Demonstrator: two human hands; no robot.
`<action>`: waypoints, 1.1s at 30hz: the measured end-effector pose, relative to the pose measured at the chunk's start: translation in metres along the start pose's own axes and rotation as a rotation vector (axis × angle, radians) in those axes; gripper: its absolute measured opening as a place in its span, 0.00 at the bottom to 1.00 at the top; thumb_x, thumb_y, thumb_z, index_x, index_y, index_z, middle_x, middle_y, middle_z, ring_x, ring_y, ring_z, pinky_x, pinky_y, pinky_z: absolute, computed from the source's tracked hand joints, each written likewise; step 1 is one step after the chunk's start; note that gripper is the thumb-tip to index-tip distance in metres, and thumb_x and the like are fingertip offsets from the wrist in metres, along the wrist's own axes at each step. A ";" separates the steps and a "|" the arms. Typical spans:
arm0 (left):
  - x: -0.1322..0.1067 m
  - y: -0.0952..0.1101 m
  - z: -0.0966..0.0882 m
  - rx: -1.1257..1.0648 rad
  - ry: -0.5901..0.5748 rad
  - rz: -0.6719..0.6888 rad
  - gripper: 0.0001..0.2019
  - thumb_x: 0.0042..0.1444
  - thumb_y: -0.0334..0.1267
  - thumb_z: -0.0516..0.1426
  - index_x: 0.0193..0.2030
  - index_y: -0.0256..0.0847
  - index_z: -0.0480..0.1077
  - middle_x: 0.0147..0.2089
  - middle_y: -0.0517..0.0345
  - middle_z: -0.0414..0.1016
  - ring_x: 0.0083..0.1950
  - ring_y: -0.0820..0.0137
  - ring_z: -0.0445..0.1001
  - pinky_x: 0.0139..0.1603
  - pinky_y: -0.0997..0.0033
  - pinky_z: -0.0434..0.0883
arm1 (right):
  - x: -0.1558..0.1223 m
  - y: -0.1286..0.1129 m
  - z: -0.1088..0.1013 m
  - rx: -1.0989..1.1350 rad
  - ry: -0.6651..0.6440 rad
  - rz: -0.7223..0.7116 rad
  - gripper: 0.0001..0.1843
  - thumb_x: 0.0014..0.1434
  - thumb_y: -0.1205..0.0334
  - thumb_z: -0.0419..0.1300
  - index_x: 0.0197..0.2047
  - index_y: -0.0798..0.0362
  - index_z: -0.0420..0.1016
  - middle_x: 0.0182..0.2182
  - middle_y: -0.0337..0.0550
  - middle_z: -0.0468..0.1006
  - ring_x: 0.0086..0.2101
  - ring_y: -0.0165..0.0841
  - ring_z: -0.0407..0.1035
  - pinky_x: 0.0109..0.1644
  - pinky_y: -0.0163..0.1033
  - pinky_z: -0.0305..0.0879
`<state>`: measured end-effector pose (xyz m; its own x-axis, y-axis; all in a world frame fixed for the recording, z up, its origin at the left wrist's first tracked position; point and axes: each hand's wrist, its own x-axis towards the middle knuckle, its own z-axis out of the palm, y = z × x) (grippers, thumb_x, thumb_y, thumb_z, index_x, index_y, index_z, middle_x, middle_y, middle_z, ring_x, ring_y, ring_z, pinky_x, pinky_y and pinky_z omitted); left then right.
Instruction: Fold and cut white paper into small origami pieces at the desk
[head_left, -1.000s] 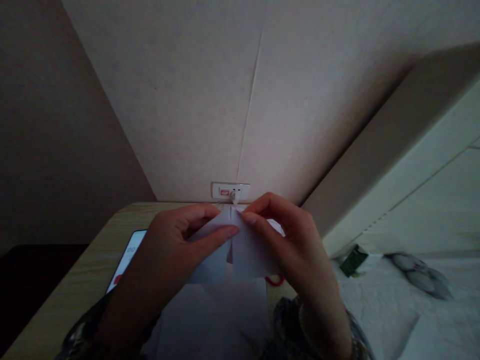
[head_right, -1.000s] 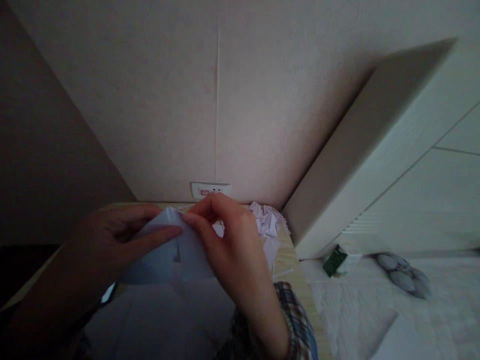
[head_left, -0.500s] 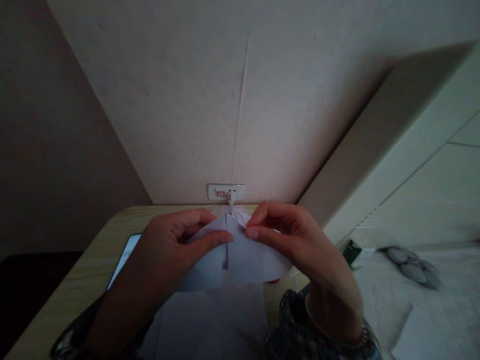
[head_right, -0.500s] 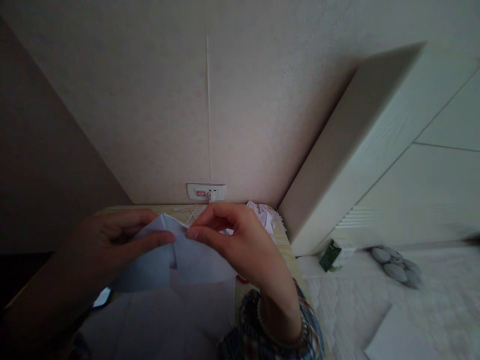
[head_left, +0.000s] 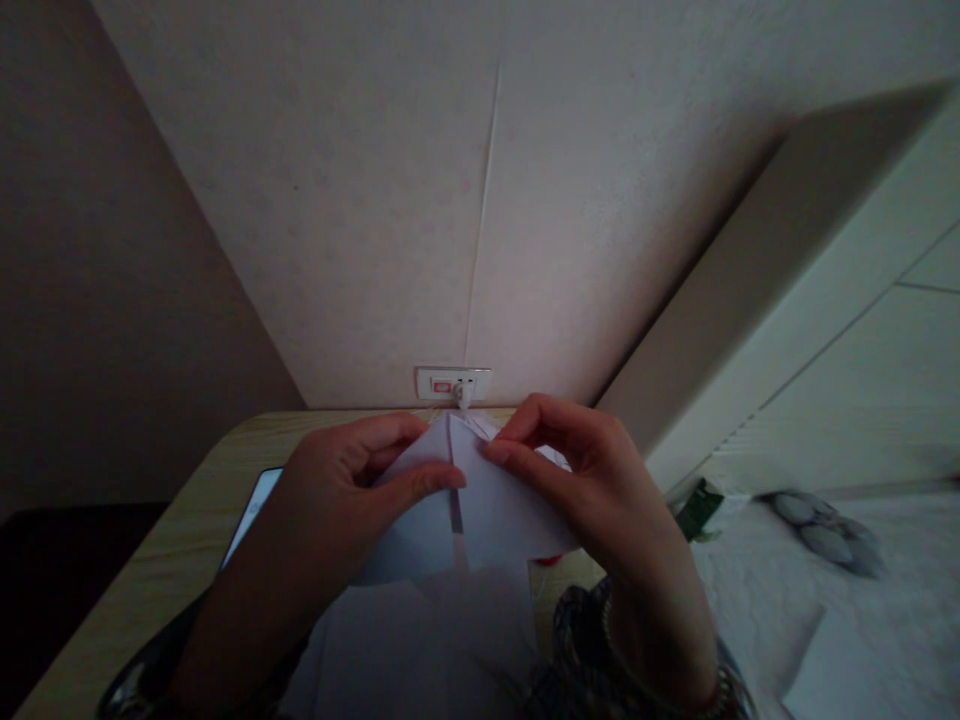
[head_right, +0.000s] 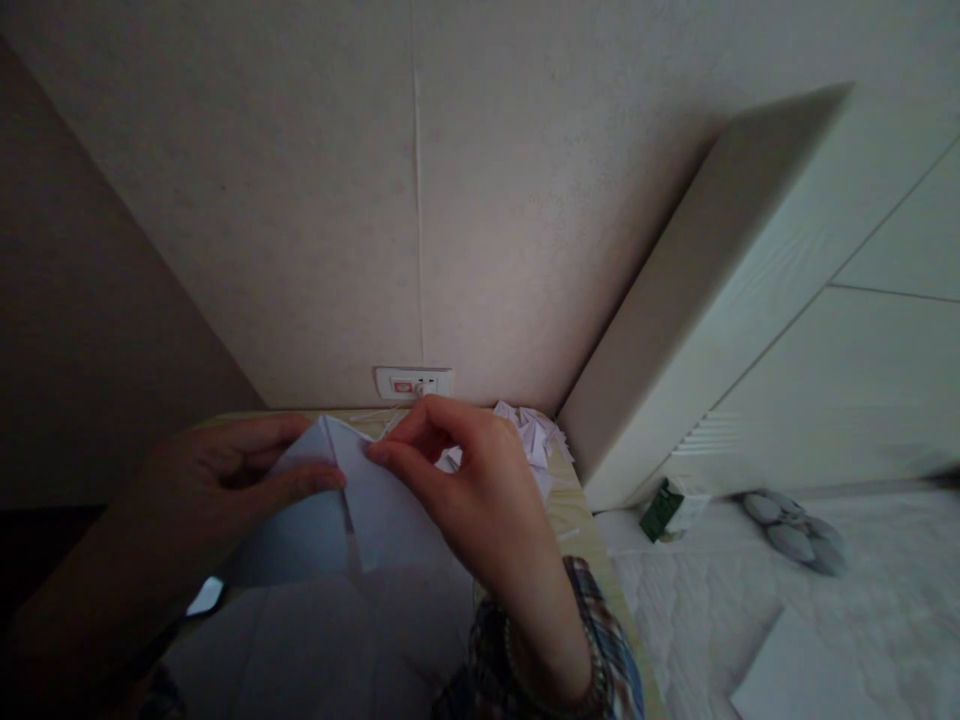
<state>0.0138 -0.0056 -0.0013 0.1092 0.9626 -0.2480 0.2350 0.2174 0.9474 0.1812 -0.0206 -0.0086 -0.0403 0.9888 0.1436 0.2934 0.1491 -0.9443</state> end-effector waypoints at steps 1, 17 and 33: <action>0.000 0.000 -0.001 -0.004 0.003 0.017 0.06 0.44 0.39 0.65 0.30 0.43 0.79 0.22 0.68 0.79 0.22 0.74 0.72 0.22 0.79 0.65 | -0.002 -0.001 0.002 -0.038 0.034 -0.019 0.14 0.58 0.59 0.65 0.23 0.51 0.71 0.21 0.35 0.73 0.27 0.30 0.71 0.29 0.34 0.66; -0.001 -0.002 -0.008 0.103 0.040 0.062 0.10 0.45 0.44 0.64 0.29 0.40 0.77 0.21 0.62 0.78 0.21 0.71 0.71 0.19 0.78 0.62 | 0.000 0.002 -0.006 -0.044 -0.066 -0.048 0.16 0.60 0.55 0.63 0.24 0.53 0.73 0.21 0.35 0.75 0.26 0.28 0.69 0.28 0.32 0.62; -0.003 -0.002 -0.007 -0.001 0.086 0.037 0.09 0.42 0.44 0.65 0.26 0.42 0.75 0.19 0.66 0.75 0.19 0.75 0.68 0.17 0.80 0.62 | -0.003 0.001 -0.008 -0.040 -0.053 -0.075 0.08 0.60 0.63 0.62 0.28 0.52 0.76 0.25 0.35 0.77 0.30 0.29 0.71 0.31 0.32 0.63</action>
<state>0.0058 -0.0083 -0.0012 0.0340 0.9803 -0.1944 0.2318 0.1815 0.9557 0.1892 -0.0231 -0.0072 -0.1136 0.9738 0.1968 0.3259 0.2236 -0.9186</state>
